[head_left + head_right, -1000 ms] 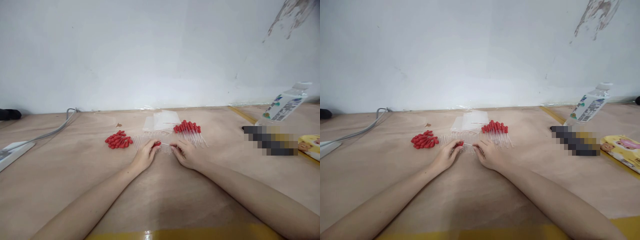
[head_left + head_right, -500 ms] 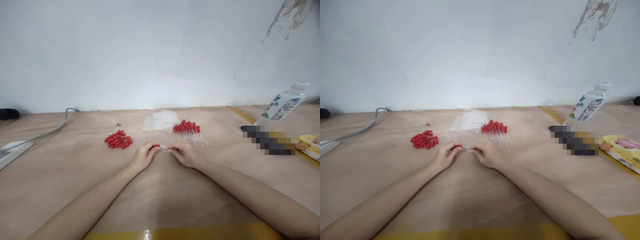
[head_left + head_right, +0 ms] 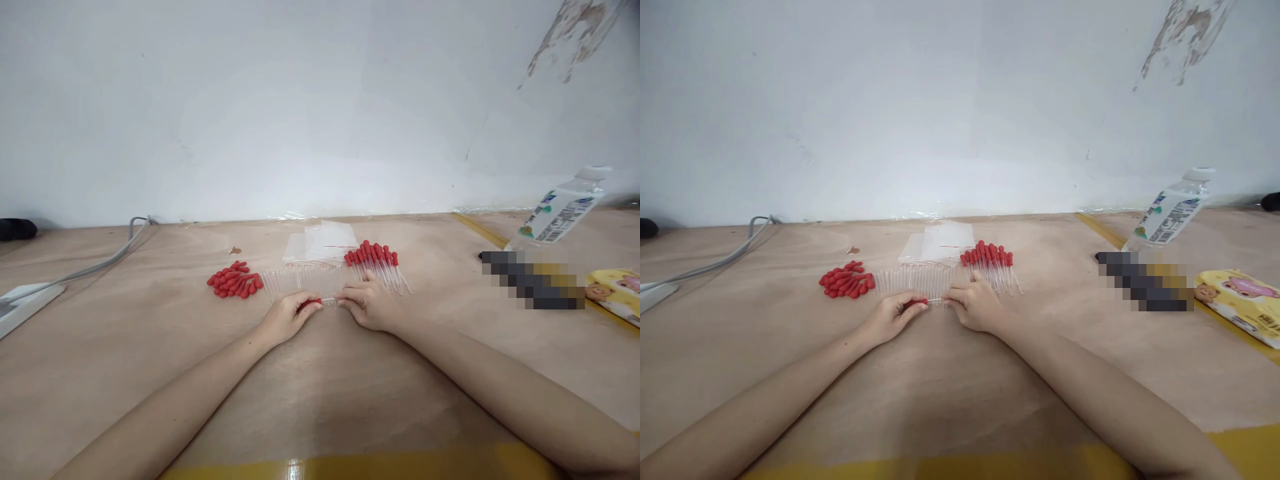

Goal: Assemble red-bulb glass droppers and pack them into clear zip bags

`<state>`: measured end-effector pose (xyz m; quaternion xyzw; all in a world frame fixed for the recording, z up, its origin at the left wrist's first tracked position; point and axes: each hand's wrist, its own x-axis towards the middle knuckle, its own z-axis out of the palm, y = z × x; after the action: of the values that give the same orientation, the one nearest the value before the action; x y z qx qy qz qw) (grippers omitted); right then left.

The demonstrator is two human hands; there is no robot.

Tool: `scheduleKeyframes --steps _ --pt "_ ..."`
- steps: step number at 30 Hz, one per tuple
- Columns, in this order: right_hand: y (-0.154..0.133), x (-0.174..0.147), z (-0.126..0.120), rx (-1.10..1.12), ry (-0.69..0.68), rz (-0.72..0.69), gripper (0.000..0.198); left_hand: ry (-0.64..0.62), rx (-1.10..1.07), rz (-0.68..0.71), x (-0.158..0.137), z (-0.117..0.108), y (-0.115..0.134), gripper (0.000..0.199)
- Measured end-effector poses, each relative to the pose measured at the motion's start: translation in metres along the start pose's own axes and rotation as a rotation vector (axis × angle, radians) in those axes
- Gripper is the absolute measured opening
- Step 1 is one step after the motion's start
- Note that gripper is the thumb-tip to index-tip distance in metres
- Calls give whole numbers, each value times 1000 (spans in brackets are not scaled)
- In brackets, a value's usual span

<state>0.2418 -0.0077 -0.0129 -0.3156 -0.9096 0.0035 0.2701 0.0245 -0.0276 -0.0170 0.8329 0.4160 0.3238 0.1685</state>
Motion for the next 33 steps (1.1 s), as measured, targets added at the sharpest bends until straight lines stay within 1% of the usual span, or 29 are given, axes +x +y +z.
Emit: scheduleKeyframes --steps 3,5,7,10,16,20,26,33 --pt "-2 -1 6 -60 83 -12 23 70 -28 -30 2 1 -3 16" --pt "-2 -1 8 -19 118 2 22 106 -52 -36 2 0 -5 18" --pt "-1 -2 8 43 136 24 20 113 -68 -32 2 -1 -6 19" --pt "0 -4 7 103 116 10 18 72 -88 -27 0 -3 -5 19" --pt "-2 -4 7 70 102 -82 20 -37 -78 -8 -2 -4 -2 19" --pt "-5 -3 12 94 103 -70 22 -31 -79 2 -2 -3 -3 19" --pt "-7 -3 18 103 30 -18 27 -19 -76 26 -3 -2 -3 19" --pt "-13 2 16 50 -100 65 31 -43 -23 73 -3 -3 -4 20"
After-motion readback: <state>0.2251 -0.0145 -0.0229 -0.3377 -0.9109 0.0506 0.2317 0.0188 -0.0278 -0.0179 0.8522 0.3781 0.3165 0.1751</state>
